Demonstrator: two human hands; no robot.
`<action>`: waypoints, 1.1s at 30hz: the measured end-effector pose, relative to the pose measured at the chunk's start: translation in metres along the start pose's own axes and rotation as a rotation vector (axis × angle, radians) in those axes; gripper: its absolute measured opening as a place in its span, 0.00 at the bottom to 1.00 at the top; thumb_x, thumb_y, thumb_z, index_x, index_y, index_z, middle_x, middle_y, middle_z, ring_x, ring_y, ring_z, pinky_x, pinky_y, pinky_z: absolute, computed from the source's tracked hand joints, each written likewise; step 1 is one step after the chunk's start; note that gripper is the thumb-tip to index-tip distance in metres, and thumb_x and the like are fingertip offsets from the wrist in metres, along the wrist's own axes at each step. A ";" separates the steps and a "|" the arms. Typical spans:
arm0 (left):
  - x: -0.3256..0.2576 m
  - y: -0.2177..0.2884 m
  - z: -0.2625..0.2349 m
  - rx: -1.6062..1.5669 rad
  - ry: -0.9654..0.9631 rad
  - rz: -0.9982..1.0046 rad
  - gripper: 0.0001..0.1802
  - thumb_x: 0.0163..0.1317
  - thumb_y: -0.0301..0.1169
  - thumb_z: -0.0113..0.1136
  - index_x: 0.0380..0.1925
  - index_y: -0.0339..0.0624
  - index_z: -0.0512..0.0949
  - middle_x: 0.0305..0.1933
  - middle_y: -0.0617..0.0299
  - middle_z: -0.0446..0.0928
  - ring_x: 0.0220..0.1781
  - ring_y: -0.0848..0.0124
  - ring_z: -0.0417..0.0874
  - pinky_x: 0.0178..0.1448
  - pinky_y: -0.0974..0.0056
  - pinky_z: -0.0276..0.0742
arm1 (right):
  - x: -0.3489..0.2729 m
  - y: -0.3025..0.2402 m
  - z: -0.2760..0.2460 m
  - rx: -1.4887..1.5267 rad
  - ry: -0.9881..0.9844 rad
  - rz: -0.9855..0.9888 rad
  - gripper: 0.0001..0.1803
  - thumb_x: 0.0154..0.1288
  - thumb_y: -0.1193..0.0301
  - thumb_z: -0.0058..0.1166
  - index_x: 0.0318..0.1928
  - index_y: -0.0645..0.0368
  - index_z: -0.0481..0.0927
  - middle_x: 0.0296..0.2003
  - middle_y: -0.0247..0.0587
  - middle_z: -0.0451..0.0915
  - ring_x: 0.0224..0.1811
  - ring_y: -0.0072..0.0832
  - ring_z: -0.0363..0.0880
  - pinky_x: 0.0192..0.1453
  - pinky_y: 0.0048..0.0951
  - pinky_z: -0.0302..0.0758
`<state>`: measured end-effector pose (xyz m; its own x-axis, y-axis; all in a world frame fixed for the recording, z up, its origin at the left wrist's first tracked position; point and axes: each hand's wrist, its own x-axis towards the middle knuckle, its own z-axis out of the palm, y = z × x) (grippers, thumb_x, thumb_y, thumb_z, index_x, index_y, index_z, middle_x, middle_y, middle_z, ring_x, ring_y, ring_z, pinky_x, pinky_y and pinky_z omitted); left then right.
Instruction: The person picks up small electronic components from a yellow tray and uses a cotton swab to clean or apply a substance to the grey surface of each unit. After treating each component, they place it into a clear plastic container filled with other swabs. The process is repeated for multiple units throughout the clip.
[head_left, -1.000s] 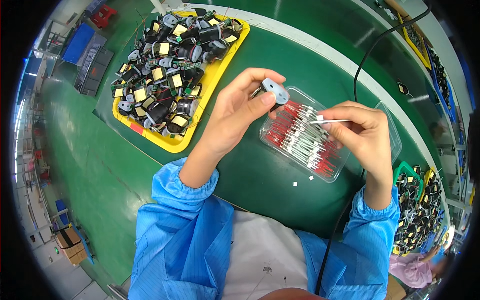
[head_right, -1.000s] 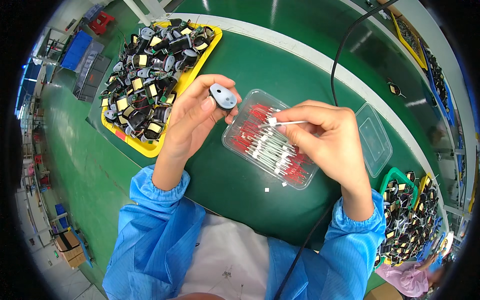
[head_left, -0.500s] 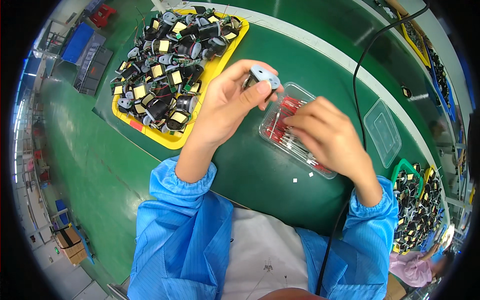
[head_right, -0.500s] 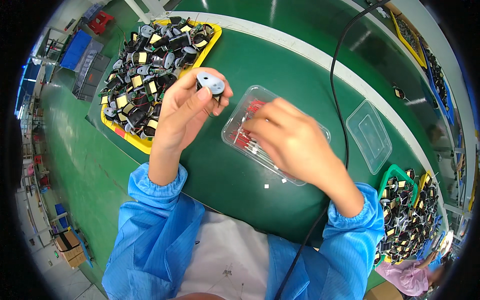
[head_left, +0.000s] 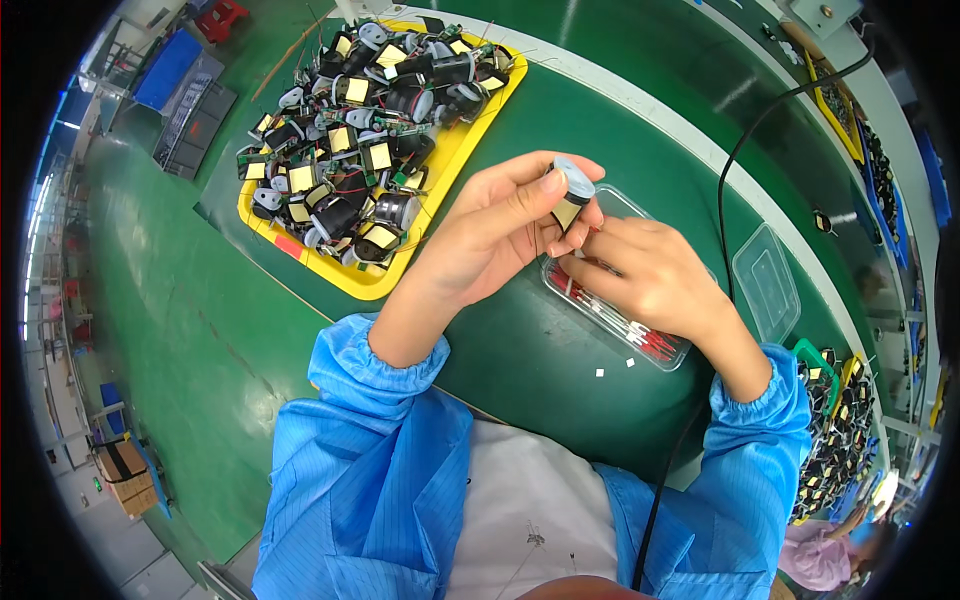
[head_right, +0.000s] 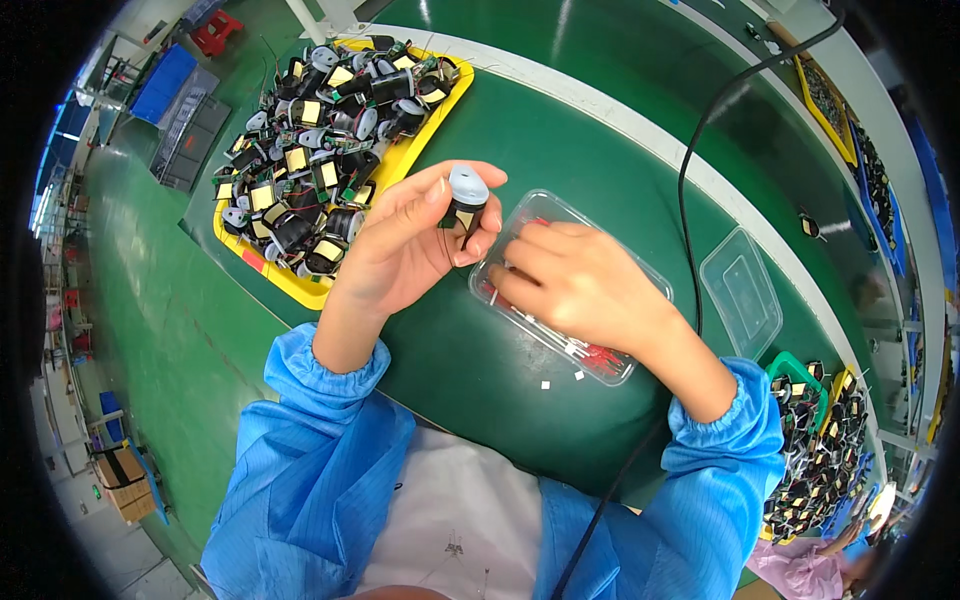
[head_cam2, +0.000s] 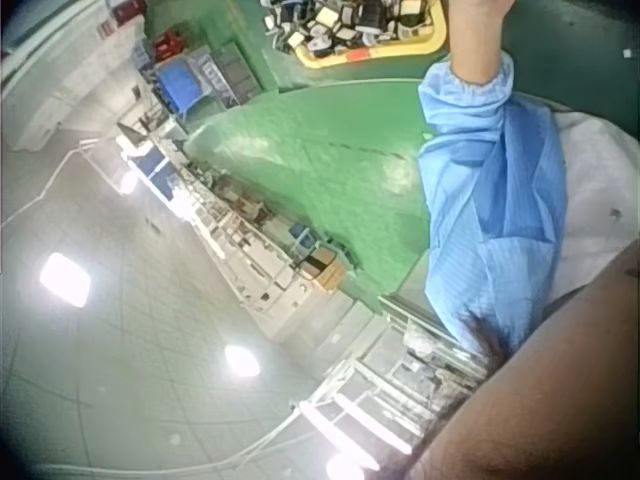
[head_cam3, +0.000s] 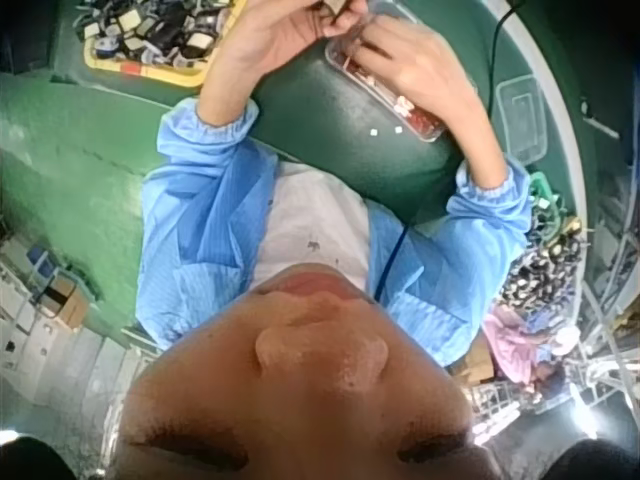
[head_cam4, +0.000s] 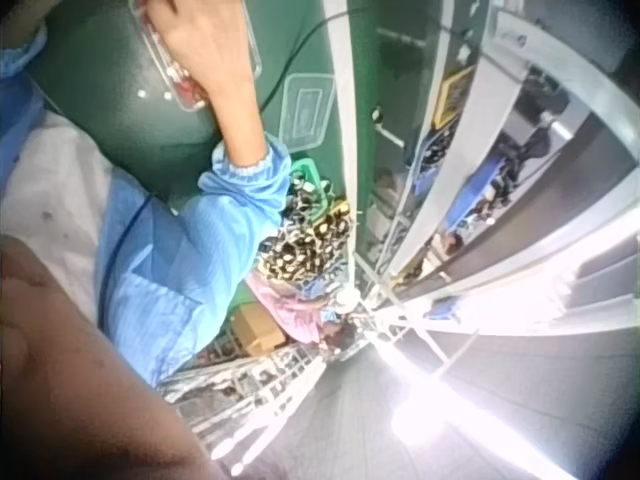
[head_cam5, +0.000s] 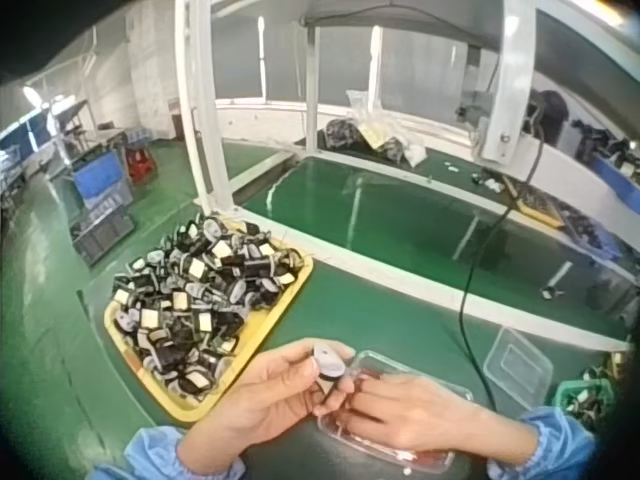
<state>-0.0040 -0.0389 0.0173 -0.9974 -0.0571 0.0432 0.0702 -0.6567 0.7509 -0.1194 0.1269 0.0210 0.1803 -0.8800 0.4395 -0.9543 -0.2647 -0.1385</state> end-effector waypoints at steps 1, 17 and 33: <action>0.000 0.000 0.000 -0.009 -0.003 0.012 0.23 0.69 0.40 0.51 0.55 0.31 0.68 0.39 0.55 0.75 0.35 0.72 0.74 0.37 0.72 0.71 | -0.002 -0.001 -0.005 0.073 0.018 0.041 0.06 0.45 0.76 0.60 0.28 0.63 0.80 0.28 0.37 0.74 0.32 0.29 0.76 0.31 0.28 0.74; -0.003 -0.011 -0.005 0.000 0.035 0.037 0.13 0.60 0.33 0.58 0.41 0.38 0.71 0.32 0.60 0.72 0.29 0.75 0.66 0.31 0.70 0.60 | -0.012 -0.027 -0.051 0.339 0.579 0.425 0.08 0.54 0.84 0.60 0.37 0.69 0.79 0.36 0.50 0.80 0.35 0.28 0.79 0.33 0.21 0.74; -0.001 -0.013 -0.001 -0.029 -0.044 -0.046 0.21 0.67 0.39 0.54 0.52 0.34 0.70 0.43 0.54 0.75 0.43 0.68 0.77 0.49 0.64 0.76 | -0.024 -0.026 -0.056 1.115 0.716 0.671 0.07 0.64 0.75 0.56 0.40 0.65 0.73 0.36 0.53 0.79 0.24 0.19 0.73 0.27 0.17 0.71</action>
<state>-0.0041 -0.0312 0.0074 -0.9992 0.0070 0.0385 0.0235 -0.6795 0.7333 -0.1120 0.1774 0.0635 -0.6772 -0.6687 0.3069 -0.0800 -0.3477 -0.9342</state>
